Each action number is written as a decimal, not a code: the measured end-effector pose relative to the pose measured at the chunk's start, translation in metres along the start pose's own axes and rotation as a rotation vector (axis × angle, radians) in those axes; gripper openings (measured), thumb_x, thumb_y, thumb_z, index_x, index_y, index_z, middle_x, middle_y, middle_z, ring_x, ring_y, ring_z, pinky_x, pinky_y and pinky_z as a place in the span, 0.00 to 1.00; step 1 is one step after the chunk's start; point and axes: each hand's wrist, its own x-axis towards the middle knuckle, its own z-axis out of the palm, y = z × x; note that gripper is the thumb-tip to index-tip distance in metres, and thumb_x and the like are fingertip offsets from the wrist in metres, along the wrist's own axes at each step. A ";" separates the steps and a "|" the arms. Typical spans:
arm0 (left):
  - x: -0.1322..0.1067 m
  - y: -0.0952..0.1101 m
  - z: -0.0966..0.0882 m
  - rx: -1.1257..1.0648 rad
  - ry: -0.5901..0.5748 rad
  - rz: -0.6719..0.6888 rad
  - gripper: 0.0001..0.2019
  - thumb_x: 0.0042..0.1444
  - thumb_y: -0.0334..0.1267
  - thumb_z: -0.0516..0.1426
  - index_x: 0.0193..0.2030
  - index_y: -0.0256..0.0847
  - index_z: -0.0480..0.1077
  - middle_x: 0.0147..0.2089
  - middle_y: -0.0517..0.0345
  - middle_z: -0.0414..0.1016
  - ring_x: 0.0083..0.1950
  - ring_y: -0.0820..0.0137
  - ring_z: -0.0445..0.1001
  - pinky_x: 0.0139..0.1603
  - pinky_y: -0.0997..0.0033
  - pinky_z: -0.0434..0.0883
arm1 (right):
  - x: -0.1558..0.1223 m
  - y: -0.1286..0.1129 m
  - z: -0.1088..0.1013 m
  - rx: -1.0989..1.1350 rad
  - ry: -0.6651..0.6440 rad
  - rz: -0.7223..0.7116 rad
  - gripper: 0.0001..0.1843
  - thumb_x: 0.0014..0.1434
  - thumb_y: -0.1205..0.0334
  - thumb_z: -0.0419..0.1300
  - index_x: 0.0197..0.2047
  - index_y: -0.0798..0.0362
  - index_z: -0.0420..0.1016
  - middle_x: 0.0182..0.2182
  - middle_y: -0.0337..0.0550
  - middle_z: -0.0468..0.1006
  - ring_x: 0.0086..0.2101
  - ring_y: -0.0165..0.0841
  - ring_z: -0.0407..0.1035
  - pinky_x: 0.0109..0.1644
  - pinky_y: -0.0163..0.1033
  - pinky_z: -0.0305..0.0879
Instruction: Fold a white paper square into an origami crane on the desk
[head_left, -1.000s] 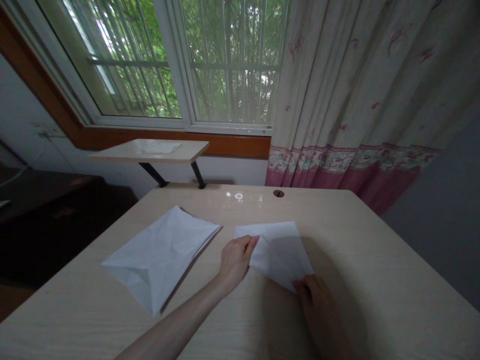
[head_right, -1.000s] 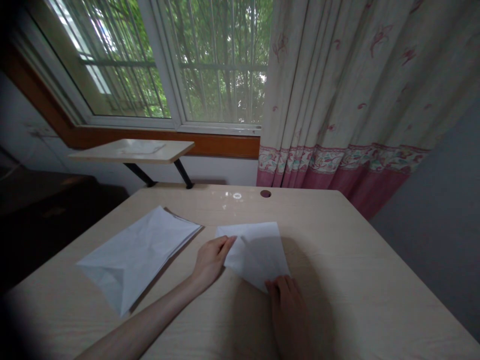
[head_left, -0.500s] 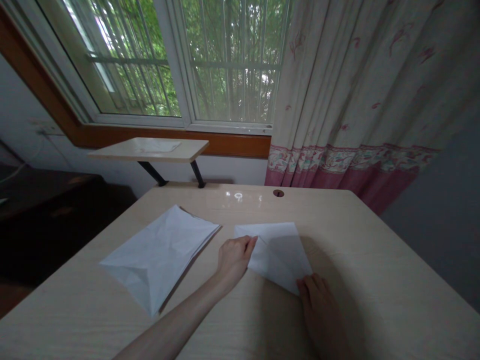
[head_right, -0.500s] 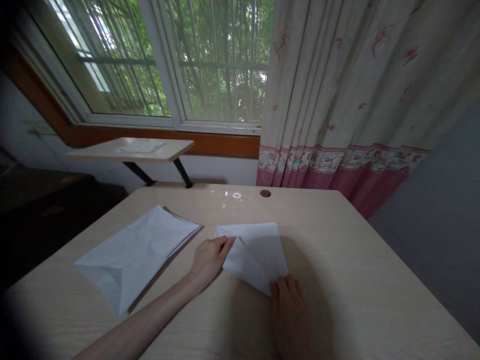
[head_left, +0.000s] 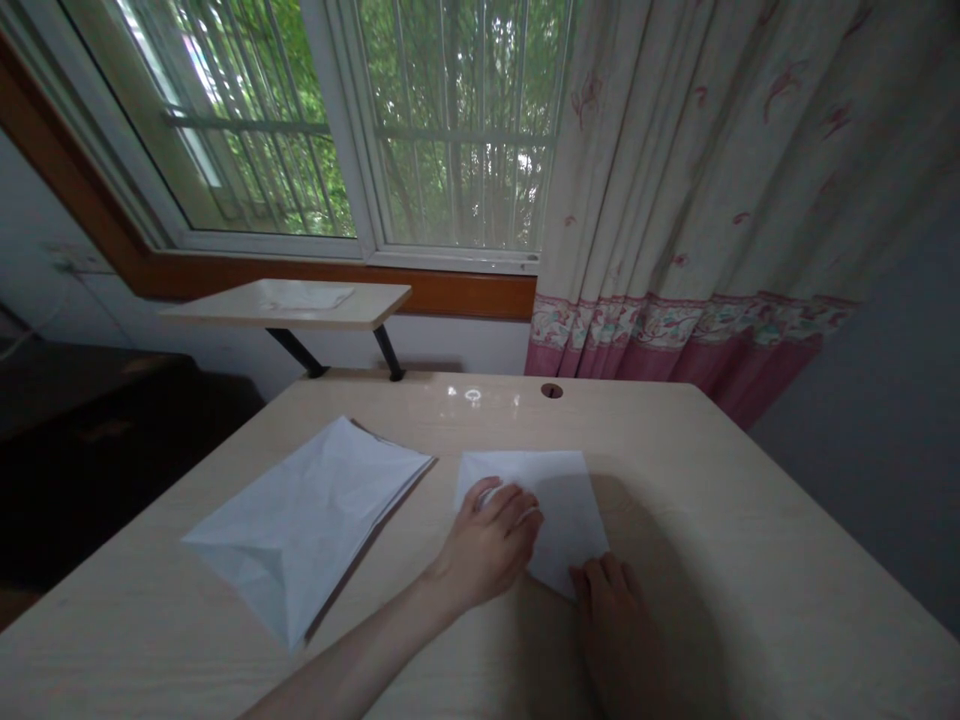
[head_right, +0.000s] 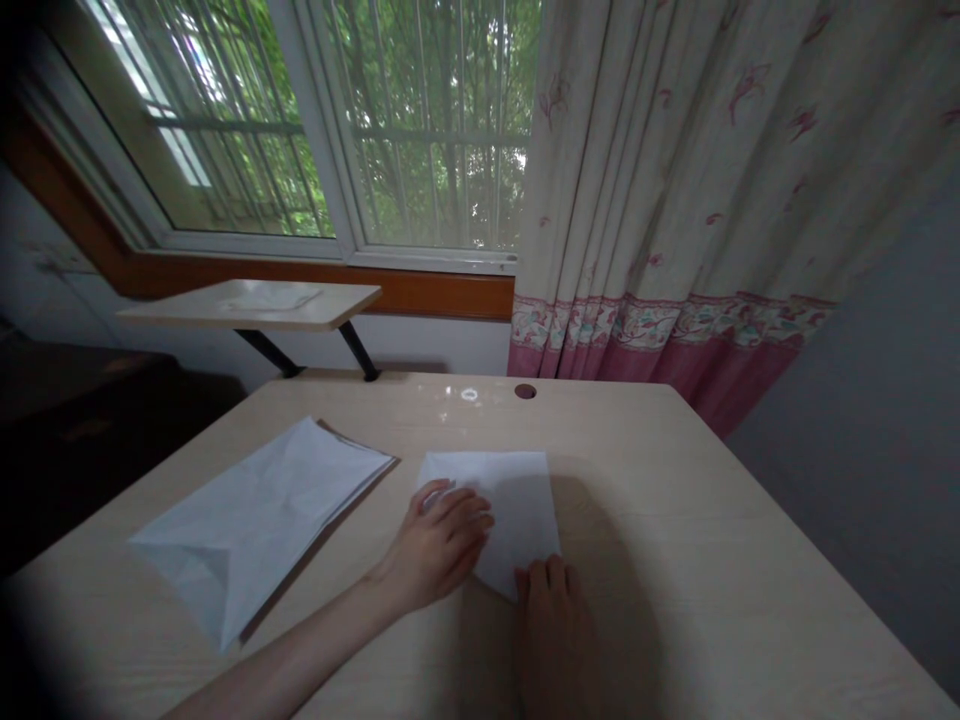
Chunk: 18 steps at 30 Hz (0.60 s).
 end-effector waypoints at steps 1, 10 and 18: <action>0.000 0.001 0.002 -0.010 -0.051 0.012 0.10 0.60 0.35 0.54 0.47 0.44 0.70 0.49 0.57 0.76 0.53 0.65 0.69 0.63 0.55 0.50 | 0.000 -0.001 0.000 -0.021 -0.005 -0.004 0.20 0.63 0.72 0.43 0.32 0.49 0.74 0.30 0.46 0.73 0.33 0.40 0.67 0.37 0.42 0.63; -0.004 -0.004 0.012 -0.160 -0.174 -0.082 0.08 0.56 0.42 0.59 0.42 0.45 0.72 0.49 0.59 0.75 0.54 0.63 0.69 0.65 0.49 0.44 | 0.003 -0.006 -0.006 -0.054 0.015 -0.033 0.19 0.63 0.74 0.43 0.32 0.51 0.73 0.29 0.46 0.73 0.33 0.39 0.67 0.36 0.42 0.60; -0.002 -0.002 0.008 -0.182 -0.204 -0.109 0.11 0.54 0.42 0.60 0.44 0.45 0.71 0.48 0.57 0.75 0.50 0.63 0.71 0.67 0.50 0.45 | 0.009 -0.010 -0.011 0.041 -0.028 0.135 0.13 0.65 0.64 0.45 0.31 0.50 0.66 0.32 0.47 0.72 0.35 0.41 0.67 0.38 0.43 0.61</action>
